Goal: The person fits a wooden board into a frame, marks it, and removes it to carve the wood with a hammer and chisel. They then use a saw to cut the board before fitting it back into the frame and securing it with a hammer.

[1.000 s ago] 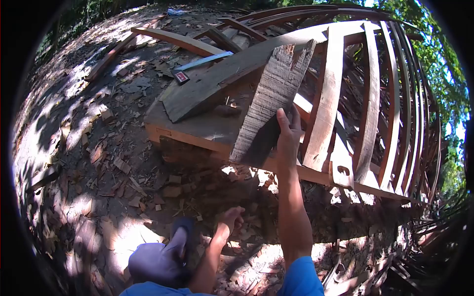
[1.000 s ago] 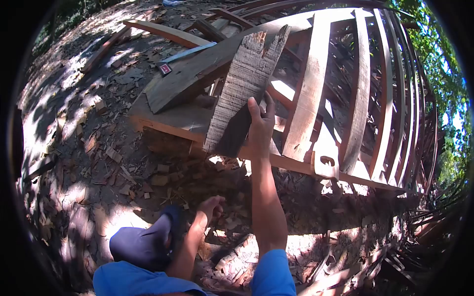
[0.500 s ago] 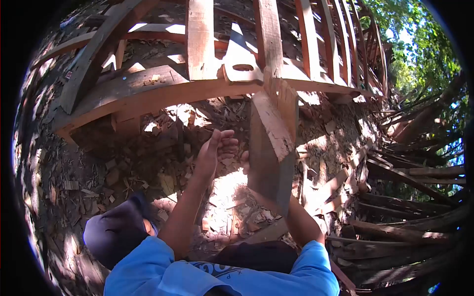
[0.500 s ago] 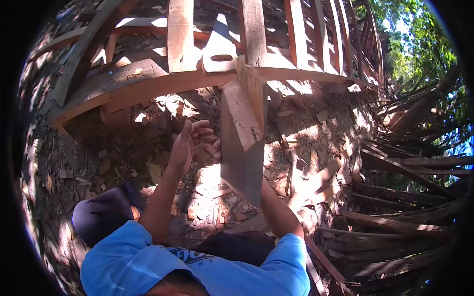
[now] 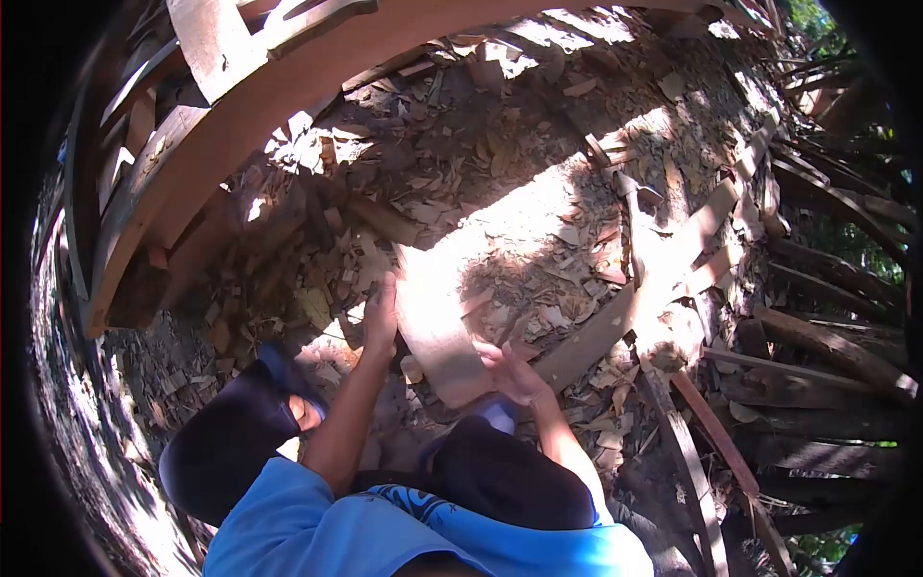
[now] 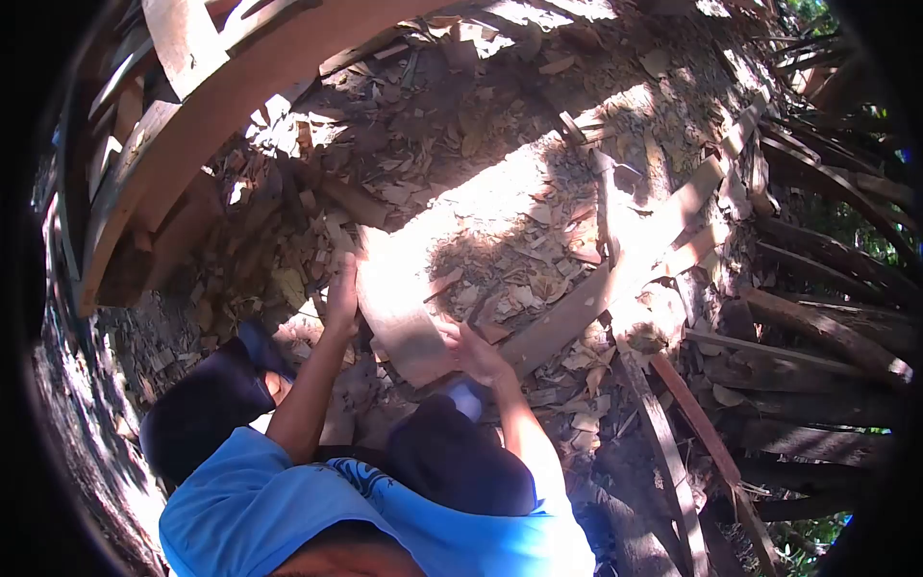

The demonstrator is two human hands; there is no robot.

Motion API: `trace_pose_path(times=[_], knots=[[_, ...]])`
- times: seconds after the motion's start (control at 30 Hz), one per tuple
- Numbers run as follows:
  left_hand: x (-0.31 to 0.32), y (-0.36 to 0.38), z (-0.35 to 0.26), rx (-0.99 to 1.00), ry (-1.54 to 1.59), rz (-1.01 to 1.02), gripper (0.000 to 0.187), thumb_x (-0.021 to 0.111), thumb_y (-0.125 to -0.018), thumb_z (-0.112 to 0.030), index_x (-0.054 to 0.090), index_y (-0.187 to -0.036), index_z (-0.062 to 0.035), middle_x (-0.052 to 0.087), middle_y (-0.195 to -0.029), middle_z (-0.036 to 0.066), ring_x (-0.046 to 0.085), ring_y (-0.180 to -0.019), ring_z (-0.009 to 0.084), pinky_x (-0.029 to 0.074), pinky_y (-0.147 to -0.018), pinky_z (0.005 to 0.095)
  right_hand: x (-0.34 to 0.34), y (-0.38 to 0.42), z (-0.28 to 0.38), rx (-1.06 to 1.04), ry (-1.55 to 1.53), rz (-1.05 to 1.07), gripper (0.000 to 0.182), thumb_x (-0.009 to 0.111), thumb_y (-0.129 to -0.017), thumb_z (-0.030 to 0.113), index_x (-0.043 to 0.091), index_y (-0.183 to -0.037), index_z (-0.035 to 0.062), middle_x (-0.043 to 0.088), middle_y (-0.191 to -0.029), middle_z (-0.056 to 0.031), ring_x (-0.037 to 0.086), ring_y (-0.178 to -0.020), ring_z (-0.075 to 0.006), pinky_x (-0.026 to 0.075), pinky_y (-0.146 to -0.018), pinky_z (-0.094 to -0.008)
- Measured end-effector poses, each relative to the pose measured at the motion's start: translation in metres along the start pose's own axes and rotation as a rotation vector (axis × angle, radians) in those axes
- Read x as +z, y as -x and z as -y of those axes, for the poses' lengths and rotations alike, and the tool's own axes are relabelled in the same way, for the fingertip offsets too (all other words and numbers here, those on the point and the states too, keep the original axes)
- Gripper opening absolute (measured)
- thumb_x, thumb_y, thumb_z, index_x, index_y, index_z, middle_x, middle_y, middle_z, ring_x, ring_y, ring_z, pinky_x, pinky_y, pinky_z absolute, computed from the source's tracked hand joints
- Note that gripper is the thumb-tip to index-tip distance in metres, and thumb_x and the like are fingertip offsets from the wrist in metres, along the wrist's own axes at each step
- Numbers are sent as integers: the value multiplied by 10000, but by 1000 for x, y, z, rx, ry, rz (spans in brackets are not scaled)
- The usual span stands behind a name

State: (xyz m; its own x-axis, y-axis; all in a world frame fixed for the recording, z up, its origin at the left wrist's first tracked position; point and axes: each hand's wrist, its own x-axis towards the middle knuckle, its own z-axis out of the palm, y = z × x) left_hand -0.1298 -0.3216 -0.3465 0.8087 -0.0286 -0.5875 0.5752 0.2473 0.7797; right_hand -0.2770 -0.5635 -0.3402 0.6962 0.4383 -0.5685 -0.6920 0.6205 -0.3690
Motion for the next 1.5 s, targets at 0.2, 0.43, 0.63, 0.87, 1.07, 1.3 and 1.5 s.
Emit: trace_pose_path(times=[0.2, 0.43, 0.63, 0.87, 1.07, 1.3, 1.5], knots=[[1, -16, 82, -50, 201, -189, 579, 541, -977, -589, 650, -1106, -34, 638, -895, 33, 607, -831, 111, 497, -735, 291, -36, -41, 12, -138, 1130, -454, 650, 697, -890, 446, 571, -1332, -13, 657, -1257, -188, 622, -1169, -296, 471, -1003, -373], [50, -54, 113, -371, 279, -221, 452, 558, -996, -464, 611, -1128, -35, 590, -844, 14, 555, -667, 111, 487, -585, 291, -79, -68, 122, -262, 1234, -653, 515, 677, -891, 473, 716, -1143, 27, 722, -1106, -176, 679, -1046, -286, 500, -921, -373], [63, -42, 105, -452, 288, -191, 391, 582, -988, -391, 590, -1125, -25, 582, -857, 16, 533, -643, 105, 475, -558, 289, -92, -84, 155, -281, 1294, -548, 527, 704, -867, 474, 721, -1142, 25, 729, -1093, -166, 686, -1038, -260, 507, -912, -365], [78, -42, 56, -487, 136, -121, 329, 611, -979, -306, 567, -1120, -13, 571, -872, 18, 508, -615, 98, 461, -526, 287, -101, -107, 181, -286, 1620, -588, 580, 761, -778, 555, 748, -1088, 66, 679, -1167, -137, 621, -1124, -299, 492, -950, -412], [-4, -40, 68, 143, -898, -524, 590, 744, -832, -514, 600, -1075, 4, 630, -843, 108, 625, -790, 287, 508, -748, 415, -121, -101, 205, -653, 1773, -908, 604, 733, -828, 509, 637, -1218, 57, 614, -1158, -168, 566, -1119, -349, 455, -956, -468], [-17, -50, 81, 213, -1334, -384, 704, 745, -742, -654, 595, -934, 6, 676, -821, 201, 664, -847, 433, 506, -780, 505, -211, -48, 248, -394, 1782, -1744, 454, 683, -895, 396, 594, -1239, 113, 606, -1158, -148, 589, -1085, -355, 494, -885, -501], [-41, -35, 74, 122, -894, -295, 515, 807, -800, -476, 594, -919, -22, 683, -771, 117, 676, -687, 234, 536, -654, 373, -247, -24, 285, -207, 1668, -1695, 420, 672, -899, 383, 590, -1164, 67, 664, -1114, -192, 636, -1051, -405, 515, -887, -506]])
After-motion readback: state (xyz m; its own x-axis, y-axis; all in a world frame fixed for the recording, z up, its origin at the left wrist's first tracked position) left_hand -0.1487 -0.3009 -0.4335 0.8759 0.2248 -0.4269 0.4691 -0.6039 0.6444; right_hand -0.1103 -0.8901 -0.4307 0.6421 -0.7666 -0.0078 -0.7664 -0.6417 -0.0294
